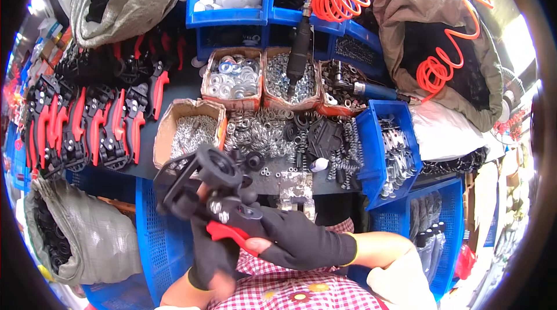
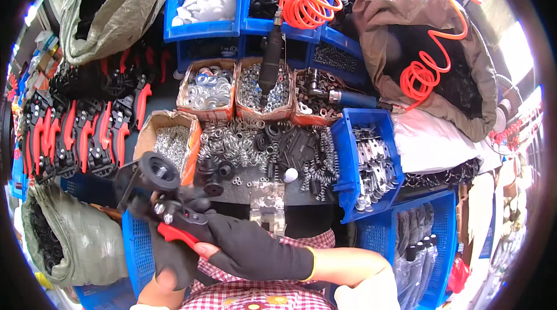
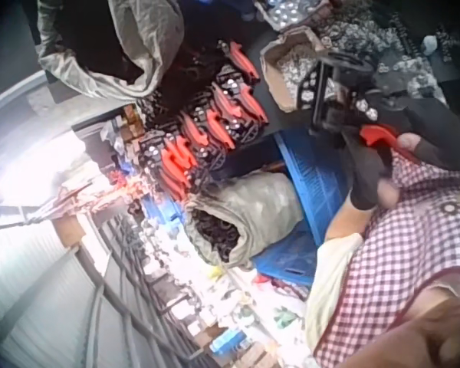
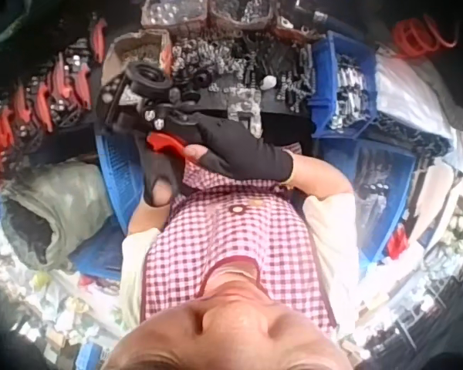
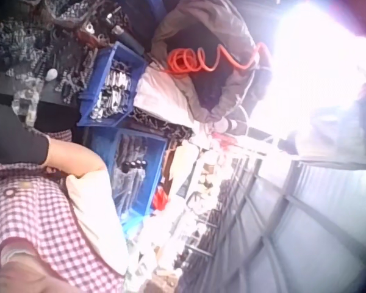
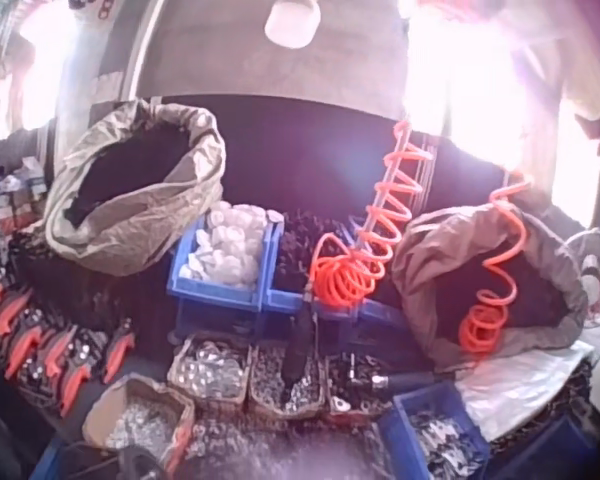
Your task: The person assembles caulking guns by gluing parts, driving screws with a pneumatic screwdriver, and screwing barrels onto the handle assemblies. The person then packs the completed caulking guns into plastic bags and places them into a blue crate.
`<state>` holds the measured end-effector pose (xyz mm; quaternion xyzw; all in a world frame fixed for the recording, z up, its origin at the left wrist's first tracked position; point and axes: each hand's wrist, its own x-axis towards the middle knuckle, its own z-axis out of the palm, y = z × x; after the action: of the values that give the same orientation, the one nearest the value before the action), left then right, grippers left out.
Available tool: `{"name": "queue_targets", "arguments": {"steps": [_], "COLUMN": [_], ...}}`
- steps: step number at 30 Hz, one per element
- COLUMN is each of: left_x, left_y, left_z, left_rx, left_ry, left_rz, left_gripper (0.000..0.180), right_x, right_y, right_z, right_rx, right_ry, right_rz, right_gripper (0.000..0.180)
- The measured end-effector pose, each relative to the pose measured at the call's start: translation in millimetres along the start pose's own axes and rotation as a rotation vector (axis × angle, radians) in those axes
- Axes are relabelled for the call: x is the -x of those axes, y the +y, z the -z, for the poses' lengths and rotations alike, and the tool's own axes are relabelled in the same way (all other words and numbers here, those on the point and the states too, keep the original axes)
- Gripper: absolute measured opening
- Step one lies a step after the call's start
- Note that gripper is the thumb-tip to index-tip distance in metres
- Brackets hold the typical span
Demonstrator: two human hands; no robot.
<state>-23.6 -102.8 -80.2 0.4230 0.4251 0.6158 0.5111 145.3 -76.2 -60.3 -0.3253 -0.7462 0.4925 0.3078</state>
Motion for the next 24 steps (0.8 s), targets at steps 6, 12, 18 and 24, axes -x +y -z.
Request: {"name": "queue_targets", "arguments": {"steps": [6,12,18,24], "left_x": [3,18,26,23], "left_y": [3,-9,-42,-79], "left_z": [35,53,33,-12], "left_rx": [-0.033,0.467,0.435,0.612], "left_ry": [-0.021,0.007,-0.037,0.129], "left_rz": [0.193,0.352,0.498,0.680], "left_gripper": [0.068,0.065,0.058,0.037], "right_x": [-36,-63,-65,-75], "right_y": [43,93,125,100], "right_z": [71,69,78,94], "right_rx": [0.521,1.577,1.588,1.385], "right_ry": [-0.346,-0.667,-0.625,-0.494], "right_rz": [0.118,0.020,0.307,0.229], "right_gripper": [0.037,0.019,0.040,0.010]}}
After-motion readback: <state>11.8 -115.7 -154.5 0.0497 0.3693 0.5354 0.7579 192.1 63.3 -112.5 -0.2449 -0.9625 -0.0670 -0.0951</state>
